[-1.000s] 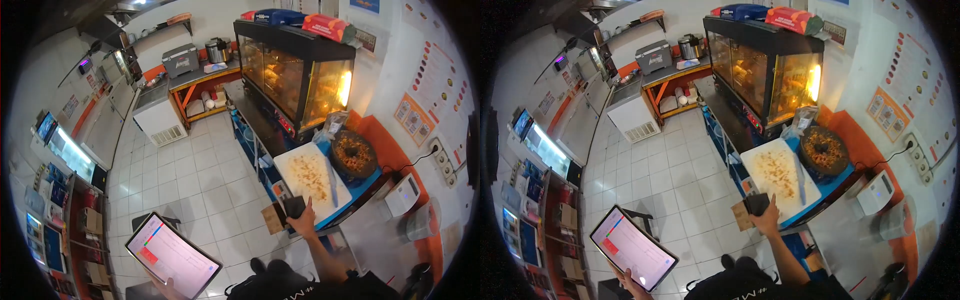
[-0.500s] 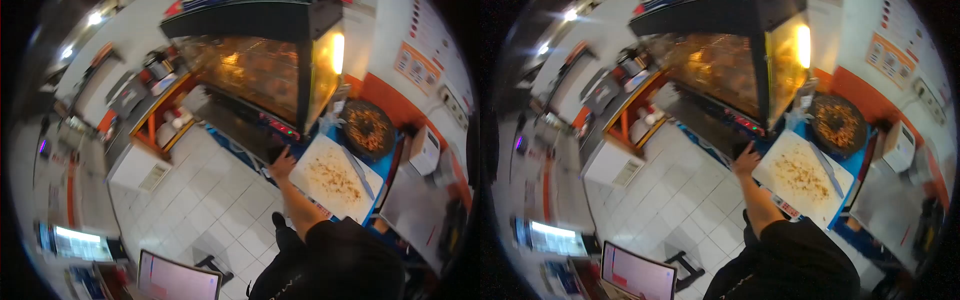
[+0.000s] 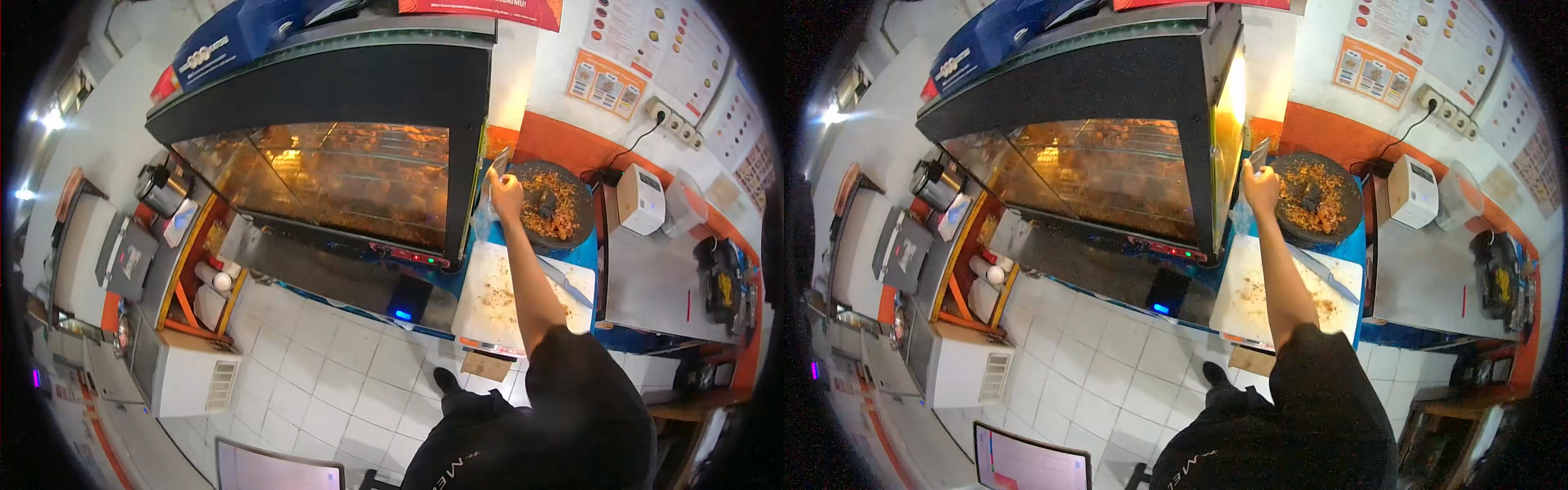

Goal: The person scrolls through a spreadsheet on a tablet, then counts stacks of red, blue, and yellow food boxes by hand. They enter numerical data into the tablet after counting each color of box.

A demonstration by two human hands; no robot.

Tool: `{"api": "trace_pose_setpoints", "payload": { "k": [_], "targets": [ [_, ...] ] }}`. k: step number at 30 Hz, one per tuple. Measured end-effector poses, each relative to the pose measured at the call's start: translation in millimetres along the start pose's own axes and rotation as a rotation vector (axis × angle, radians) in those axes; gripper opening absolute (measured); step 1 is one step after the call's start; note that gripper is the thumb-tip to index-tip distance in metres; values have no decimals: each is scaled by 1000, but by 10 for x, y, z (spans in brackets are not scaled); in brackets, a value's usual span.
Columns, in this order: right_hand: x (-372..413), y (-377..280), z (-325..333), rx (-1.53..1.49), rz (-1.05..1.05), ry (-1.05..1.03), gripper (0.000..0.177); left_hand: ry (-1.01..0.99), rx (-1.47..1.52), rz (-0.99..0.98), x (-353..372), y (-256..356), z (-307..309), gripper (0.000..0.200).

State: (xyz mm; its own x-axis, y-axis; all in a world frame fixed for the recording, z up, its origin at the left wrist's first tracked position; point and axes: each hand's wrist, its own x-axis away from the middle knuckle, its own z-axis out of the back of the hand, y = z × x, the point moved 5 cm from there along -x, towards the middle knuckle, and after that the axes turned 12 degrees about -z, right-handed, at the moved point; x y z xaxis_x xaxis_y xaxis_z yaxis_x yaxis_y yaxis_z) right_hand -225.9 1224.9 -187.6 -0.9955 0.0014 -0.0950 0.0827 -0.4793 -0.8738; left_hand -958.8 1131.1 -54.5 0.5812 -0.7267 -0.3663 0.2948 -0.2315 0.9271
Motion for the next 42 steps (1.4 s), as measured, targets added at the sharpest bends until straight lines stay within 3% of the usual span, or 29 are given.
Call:
{"api": "trace_pose_setpoints", "payload": {
  "k": [2,4,5,8,9,13,15,16,18,20,22,24,25,27,28,34,36,42],
  "targets": [
    [-142,-337,-49,186,-36,-58,54,-6,1,-5,-57,3,-105,91],
    [-502,-25,-457,303,-42,-87,54,-14,0,-13,-102,4,-192,91],
    [-773,276,-734,263,-94,-114,44,-19,-1,-18,-126,7,-224,91],
    [-512,-249,-221,276,-96,-35,30,-17,2,-29,-179,-6,-272,90],
    [-532,-315,-144,195,-33,6,23,-18,5,-29,-199,-10,-293,90],
    [-632,-658,393,-35,279,-15,27,-16,28,-33,-298,-30,-277,90],
    [-740,-820,737,143,425,62,23,-14,35,-36,-358,-63,-154,90],
    [-812,-785,849,-178,609,-15,22,-12,34,-41,-405,-101,-61,90],
    [-493,-1042,1343,-179,493,-230,18,-33,40,-51,-515,-141,78,90],
    [-114,-1235,1848,-165,523,-238,22,-44,107,-39,-641,-255,119,90],
    [529,-1430,2364,192,453,-187,26,-82,178,-31,-769,-367,70,91],
    [997,-1472,2634,429,367,-325,23,-182,273,-28,-904,-498,-10,90],
    [1157,-1397,2684,335,393,-364,22,-200,299,-10,-950,-505,-97,89],
    [1433,-1133,2666,144,447,-442,18,-234,353,24,-1032,-509,-229,87],
    [1601,-1079,2639,236,439,-445,14,-252,351,10,-1090,-583,-218,88],
    [2422,-766,1861,80,202,-616,12,-311,359,59,-1369,-923,-278,91],
    [2615,-796,1580,133,352,-653,13,-351,361,25,-1492,-1172,-200,93],
    [2988,-941,890,149,508,-686,11,-388,368,48,-1641,-1395,-30,90]
  ]
}}
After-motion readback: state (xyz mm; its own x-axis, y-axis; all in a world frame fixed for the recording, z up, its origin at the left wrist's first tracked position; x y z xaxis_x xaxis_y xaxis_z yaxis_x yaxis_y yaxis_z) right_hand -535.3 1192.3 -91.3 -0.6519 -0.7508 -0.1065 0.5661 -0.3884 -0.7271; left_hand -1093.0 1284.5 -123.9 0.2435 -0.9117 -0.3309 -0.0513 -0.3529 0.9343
